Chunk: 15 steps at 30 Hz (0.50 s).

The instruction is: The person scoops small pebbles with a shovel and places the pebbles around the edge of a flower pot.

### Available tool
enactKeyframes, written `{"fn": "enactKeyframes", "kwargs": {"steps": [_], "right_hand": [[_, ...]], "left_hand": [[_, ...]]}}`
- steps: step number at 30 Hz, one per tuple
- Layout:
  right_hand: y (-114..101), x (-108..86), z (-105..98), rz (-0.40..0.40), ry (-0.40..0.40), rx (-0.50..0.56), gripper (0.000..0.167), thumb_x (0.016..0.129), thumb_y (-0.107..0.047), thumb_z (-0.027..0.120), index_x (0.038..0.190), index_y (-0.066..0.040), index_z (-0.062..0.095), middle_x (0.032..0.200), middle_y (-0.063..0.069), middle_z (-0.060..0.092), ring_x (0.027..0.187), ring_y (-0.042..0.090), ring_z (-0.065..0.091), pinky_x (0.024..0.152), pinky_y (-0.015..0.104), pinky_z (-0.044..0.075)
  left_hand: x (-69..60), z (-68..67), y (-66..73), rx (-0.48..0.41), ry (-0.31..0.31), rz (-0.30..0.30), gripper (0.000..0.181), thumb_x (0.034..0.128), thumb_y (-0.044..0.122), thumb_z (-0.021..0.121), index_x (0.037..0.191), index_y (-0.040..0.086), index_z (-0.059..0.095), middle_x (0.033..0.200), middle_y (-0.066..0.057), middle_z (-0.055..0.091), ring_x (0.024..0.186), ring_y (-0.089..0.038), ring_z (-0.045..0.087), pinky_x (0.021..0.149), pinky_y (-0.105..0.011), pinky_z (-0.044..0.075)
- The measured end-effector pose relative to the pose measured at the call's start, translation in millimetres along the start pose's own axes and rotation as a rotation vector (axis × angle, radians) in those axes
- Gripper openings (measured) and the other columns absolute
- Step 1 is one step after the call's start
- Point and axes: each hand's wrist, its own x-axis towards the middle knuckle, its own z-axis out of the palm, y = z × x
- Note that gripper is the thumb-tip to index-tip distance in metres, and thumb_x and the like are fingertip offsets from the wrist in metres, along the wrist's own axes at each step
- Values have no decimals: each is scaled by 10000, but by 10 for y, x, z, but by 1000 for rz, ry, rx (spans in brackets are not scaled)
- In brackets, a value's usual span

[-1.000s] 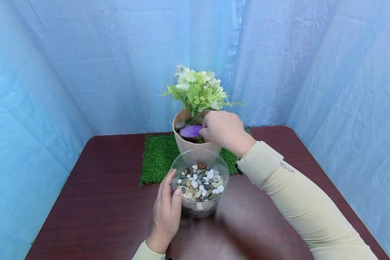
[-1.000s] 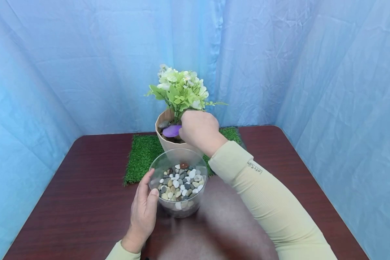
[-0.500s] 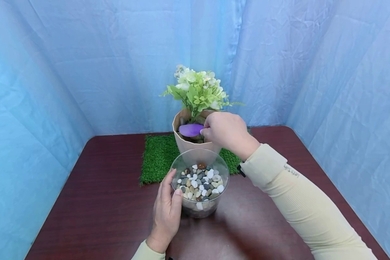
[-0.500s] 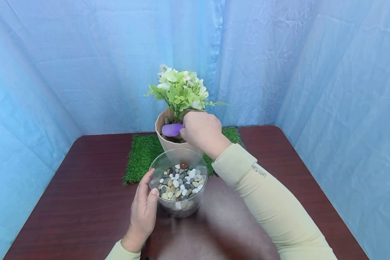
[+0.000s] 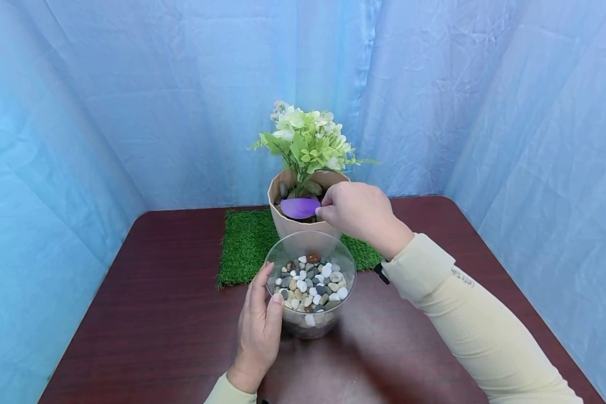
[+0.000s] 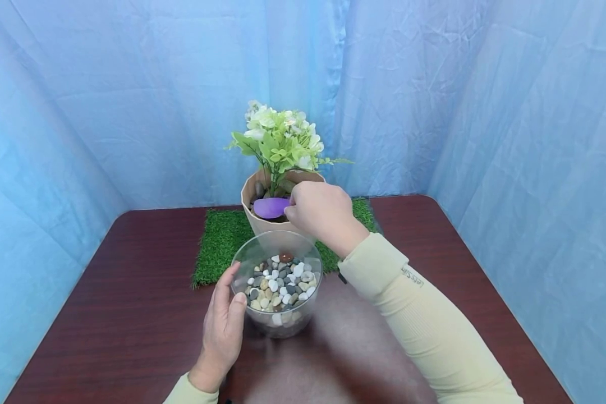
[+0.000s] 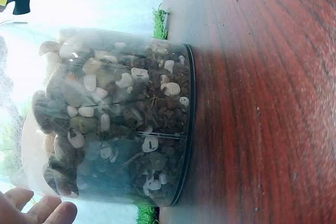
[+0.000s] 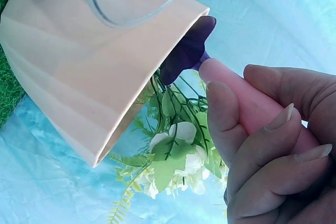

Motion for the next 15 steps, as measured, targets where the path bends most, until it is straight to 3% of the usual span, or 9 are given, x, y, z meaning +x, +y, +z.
{"fn": "enactKeyframes", "kwargs": {"steps": [3, 8, 10, 15], "right_hand": [[21, -35, 14, 9, -1, 22, 421, 988, -396, 675, 601, -244, 612, 531, -88, 445, 561, 146, 453, 540, 351, 367], [83, -97, 34, 11, 32, 55, 221, 986, -414, 684, 943, -248, 823, 791, -98, 733, 673, 131, 620, 615, 389, 500], [111, -124, 41, 7, 49, 61, 230, 989, -419, 682, 1008, -238, 822, 831, -98, 749, 688, 130, 634, 621, 390, 511], [165, -202, 56, 4, 78, 90, 250, 1003, -435, 657, 958, -232, 795, 653, -90, 624, 608, 144, 541, 563, 347, 427]], "left_hand": [[2, 3, -4, 0, 2, 3, 576, 1028, 102, 532, 1586, 210, 441, 1621, -34, 454, 1488, -243, 436, 1192, -182, 299], [1, 5, -1, -6, 3, 5, 574, 1032, 101, 528, 1587, 217, 438, 1623, -34, 451, 1493, -236, 429, 1193, -177, 295], [1, 6, -2, -6, 6, 11, 575, 1031, 100, 531, 1587, 212, 439, 1623, -38, 451, 1492, -238, 431, 1192, -175, 295], [3, 5, -4, -5, 7, 18, 572, 1034, 106, 532, 1589, 201, 436, 1626, -38, 448, 1495, -240, 429, 1196, -181, 293]]}}
